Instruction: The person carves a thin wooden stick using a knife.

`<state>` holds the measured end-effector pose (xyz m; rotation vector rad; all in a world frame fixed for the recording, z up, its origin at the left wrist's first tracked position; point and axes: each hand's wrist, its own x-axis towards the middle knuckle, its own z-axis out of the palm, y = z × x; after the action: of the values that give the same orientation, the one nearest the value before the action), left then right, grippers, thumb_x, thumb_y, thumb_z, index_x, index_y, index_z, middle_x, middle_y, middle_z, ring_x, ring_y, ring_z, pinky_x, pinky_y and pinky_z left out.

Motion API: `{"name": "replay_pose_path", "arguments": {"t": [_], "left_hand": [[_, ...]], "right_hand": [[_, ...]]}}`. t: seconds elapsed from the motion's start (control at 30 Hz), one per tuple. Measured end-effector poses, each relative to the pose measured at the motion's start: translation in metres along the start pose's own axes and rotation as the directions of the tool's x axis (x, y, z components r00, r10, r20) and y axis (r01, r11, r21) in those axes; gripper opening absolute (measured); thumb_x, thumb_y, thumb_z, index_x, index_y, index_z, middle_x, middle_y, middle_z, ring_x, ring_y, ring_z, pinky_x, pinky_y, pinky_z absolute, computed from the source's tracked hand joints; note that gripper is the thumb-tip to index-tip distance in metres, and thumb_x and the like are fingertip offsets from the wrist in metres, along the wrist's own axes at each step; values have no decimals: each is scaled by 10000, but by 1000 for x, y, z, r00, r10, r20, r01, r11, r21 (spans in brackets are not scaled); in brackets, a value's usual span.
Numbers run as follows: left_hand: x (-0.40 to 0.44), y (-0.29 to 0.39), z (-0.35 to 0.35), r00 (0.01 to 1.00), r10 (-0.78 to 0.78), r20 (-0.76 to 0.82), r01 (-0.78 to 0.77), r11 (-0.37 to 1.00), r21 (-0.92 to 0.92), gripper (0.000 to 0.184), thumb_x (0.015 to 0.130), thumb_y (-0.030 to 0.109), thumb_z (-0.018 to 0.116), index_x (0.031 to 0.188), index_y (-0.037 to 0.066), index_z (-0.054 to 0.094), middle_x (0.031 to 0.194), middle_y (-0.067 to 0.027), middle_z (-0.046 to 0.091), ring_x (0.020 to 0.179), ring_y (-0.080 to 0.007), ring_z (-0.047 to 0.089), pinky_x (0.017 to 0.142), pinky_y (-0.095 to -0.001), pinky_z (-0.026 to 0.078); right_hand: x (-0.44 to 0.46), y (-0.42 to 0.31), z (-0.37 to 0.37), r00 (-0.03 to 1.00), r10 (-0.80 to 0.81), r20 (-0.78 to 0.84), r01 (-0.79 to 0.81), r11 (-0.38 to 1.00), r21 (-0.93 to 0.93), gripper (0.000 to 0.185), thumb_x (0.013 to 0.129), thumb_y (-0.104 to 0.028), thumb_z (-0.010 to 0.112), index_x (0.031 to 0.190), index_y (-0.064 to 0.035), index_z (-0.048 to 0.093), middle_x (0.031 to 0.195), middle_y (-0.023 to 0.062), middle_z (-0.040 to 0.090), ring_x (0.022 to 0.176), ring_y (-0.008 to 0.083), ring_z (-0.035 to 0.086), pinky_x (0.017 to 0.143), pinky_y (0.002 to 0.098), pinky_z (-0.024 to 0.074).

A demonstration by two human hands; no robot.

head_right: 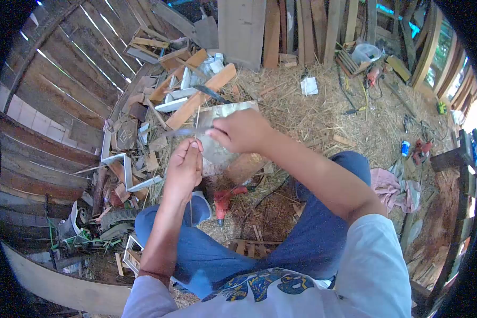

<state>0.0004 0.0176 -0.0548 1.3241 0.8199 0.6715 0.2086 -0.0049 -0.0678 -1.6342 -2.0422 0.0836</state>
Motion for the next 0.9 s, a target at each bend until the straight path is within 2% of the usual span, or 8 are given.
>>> {"name": "replay_pose_path", "arguments": {"t": [0.13,0.3,0.37,0.47,0.57,0.7,0.8,0.9], "left_hand": [[-5,9,4,997,-72,9,73,997,-35,187,1101,219,429,972,126,526,566,88,333,416,-21,244,371,-237,151],[-4,9,2,997,-64,43,67,995,-70,181,1102,228,430,985,130,527,578,87,324,422,-17,232,370,-230,149],[-12,11,4,994,-98,47,102,992,-77,181,1103,230,430,987,130,527,582,87,321,425,-16,231,369,-229,152],[-10,16,5,989,-136,56,140,987,-83,177,1105,239,429,998,135,526,588,84,325,427,-19,229,370,-229,153],[-11,19,3,984,-162,78,174,970,-167,174,1107,250,426,1013,142,524,595,82,324,429,-22,226,373,-226,154],[-10,20,2,975,-184,123,206,957,-202,187,1110,273,415,1015,149,517,597,84,297,433,-26,210,376,-225,149],[-11,19,-2,969,-200,149,232,942,-243,191,1111,284,412,1008,159,514,596,87,277,433,-25,200,376,-226,143],[-9,26,0,959,-230,168,270,923,-276,187,1109,289,415,1003,169,512,593,90,263,429,-25,190,376,-227,134]], "right_hand": [[2,13,-10,996,86,-20,-86,996,2,425,989,-489,517,815,-124,648,641,144,643,625,385,661,590,526,510],[0,5,-7,999,29,44,-28,999,-17,444,989,-500,518,816,-114,654,676,146,659,665,402,668,620,520,521],[6,33,-3,977,200,-69,-196,979,61,449,991,-501,515,824,-108,655,700,144,666,695,399,672,638,514,525],[12,39,-11,943,302,-141,-290,952,96,431,991,-492,520,842,-113,660,716,144,667,709,392,671,648,512,524],[-5,-2,-22,981,195,13,-195,973,121,418,989,-478,530,833,-115,663,708,144,662,704,389,670,644,517,520],[-10,-6,-12,998,59,16,-59,996,59,403,983,-470,543,819,-121,662,666,140,644,648,392,658,602,520,511],[-2,0,-6,998,28,-61,-23,996,84,404,979,-471,549,810,-121,660,652,147,639,623,393,653,583,520,509],[-5,-7,-19,1000,-1,-17,2,997,81,396,978,-470,550,814,-130,667,654,149,644,623,388,656,583,522,512]]}}
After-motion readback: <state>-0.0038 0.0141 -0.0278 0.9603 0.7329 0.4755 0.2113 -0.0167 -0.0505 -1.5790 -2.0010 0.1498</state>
